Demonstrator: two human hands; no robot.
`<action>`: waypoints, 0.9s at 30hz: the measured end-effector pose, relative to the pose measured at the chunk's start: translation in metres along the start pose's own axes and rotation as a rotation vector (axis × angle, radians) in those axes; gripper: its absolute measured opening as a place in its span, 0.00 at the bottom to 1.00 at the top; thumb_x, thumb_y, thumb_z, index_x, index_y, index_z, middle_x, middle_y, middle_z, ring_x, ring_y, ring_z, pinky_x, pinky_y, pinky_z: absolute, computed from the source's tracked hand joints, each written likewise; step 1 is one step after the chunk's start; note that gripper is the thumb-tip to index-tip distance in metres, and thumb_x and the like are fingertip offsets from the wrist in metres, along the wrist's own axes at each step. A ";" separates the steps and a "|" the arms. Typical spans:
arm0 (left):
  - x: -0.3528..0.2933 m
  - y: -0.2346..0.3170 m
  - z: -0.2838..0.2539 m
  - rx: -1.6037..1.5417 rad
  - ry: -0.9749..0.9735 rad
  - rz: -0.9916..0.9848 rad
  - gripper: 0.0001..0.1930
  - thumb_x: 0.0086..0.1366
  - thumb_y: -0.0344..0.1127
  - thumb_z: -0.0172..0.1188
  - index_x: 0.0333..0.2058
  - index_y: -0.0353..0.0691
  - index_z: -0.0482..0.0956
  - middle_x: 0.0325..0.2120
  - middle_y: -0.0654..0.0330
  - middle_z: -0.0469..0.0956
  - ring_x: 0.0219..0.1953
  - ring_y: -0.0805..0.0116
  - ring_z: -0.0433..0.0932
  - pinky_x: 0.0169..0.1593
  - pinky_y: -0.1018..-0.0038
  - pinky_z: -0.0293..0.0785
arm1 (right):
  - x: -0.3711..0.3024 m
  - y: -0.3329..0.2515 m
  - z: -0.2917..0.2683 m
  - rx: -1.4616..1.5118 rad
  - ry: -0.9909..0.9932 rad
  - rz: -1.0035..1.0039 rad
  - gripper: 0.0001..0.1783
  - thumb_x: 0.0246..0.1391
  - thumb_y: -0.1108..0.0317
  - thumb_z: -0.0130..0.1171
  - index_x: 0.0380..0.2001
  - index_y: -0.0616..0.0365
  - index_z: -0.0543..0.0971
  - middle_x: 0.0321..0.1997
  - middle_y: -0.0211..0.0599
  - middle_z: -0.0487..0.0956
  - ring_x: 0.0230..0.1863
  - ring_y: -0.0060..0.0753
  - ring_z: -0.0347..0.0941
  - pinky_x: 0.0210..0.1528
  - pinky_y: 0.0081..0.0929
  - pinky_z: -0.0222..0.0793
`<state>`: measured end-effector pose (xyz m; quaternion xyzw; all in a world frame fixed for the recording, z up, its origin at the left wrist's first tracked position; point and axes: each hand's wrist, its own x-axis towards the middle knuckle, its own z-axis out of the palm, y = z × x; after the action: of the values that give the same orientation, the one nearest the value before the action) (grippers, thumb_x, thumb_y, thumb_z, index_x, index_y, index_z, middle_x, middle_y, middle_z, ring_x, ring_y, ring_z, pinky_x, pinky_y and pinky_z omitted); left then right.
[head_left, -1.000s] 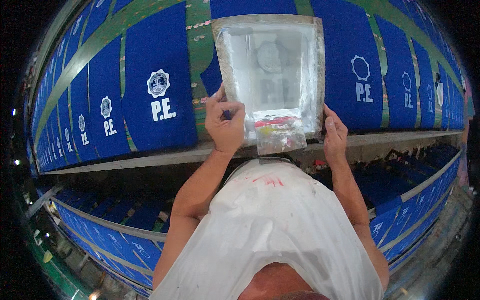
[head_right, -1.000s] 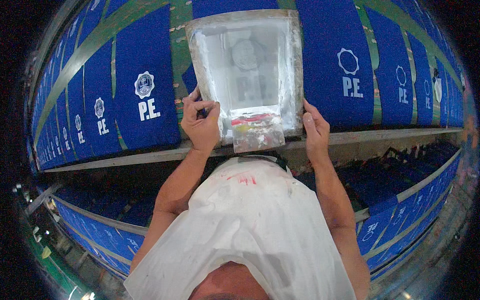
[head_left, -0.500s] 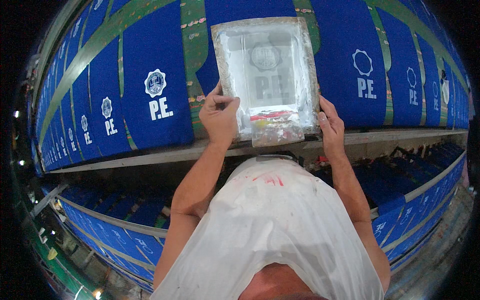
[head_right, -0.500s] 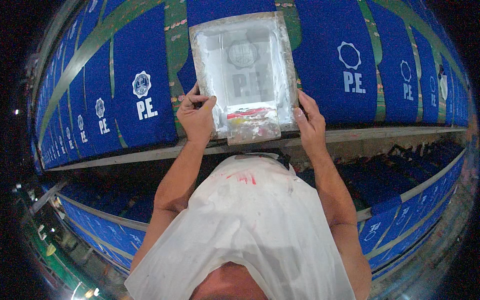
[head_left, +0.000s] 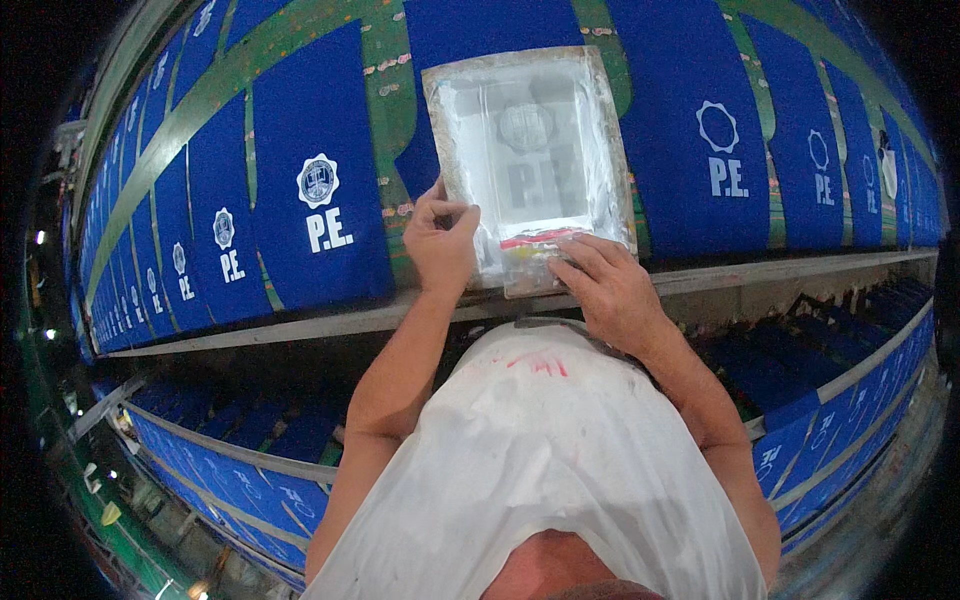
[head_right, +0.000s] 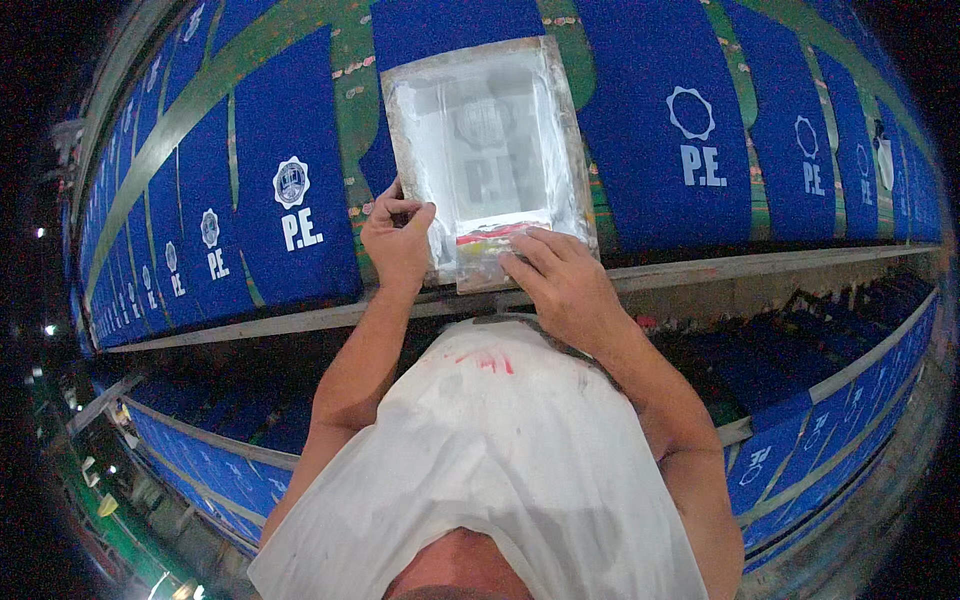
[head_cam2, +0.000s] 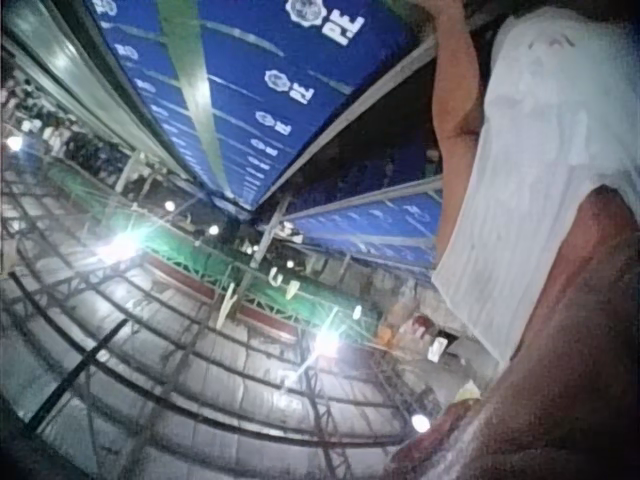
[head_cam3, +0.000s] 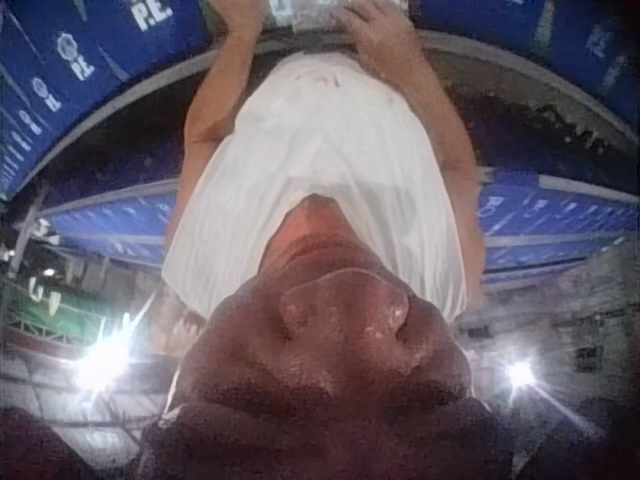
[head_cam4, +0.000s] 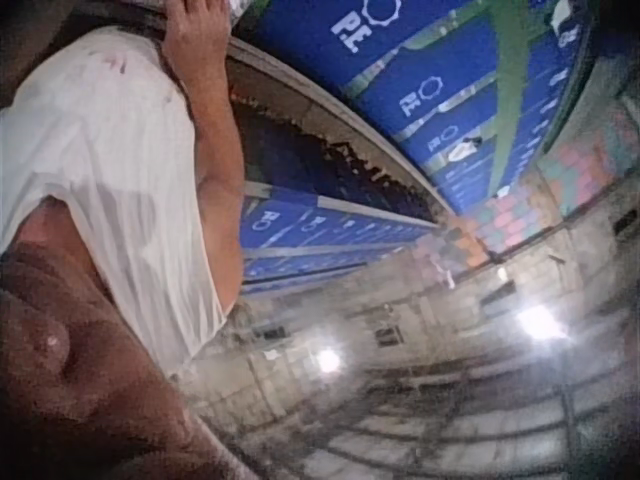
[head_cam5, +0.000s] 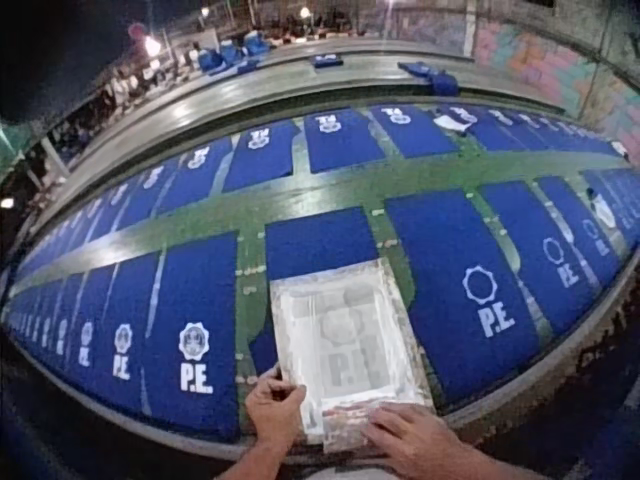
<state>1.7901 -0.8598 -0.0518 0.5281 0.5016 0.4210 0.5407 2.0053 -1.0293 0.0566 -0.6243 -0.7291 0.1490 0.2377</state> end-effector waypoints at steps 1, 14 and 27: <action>0.001 -0.001 -0.002 0.042 -0.005 -0.017 0.09 0.62 0.20 0.78 0.35 0.33 0.84 0.70 0.35 0.81 0.63 0.58 0.85 0.68 0.63 0.78 | 0.005 -0.001 -0.002 -0.003 0.019 -0.017 0.24 0.56 0.78 0.68 0.57 0.59 0.88 0.65 0.45 0.85 0.68 0.54 0.81 0.68 0.51 0.79; 0.018 0.022 -0.019 0.698 -0.177 0.555 0.30 0.65 0.37 0.74 0.65 0.33 0.85 0.68 0.40 0.79 0.66 0.42 0.78 0.72 0.49 0.73 | 0.033 -0.022 -0.030 -0.024 -0.074 0.128 0.25 0.55 0.85 0.61 0.56 0.60 0.87 0.55 0.50 0.90 0.58 0.60 0.85 0.63 0.52 0.82; 0.034 0.058 -0.025 0.986 -0.388 0.612 0.23 0.73 0.38 0.65 0.61 0.33 0.86 0.71 0.50 0.81 0.56 0.46 0.88 0.58 0.47 0.81 | 0.044 0.007 0.034 -0.209 0.192 -0.018 0.26 0.55 0.83 0.63 0.58 0.57 0.88 0.60 0.44 0.87 0.60 0.58 0.85 0.65 0.50 0.81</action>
<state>1.7745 -0.8170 0.0040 0.9034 0.3550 0.1716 0.1686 1.9880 -0.9826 0.0317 -0.6504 -0.7201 0.0099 0.2415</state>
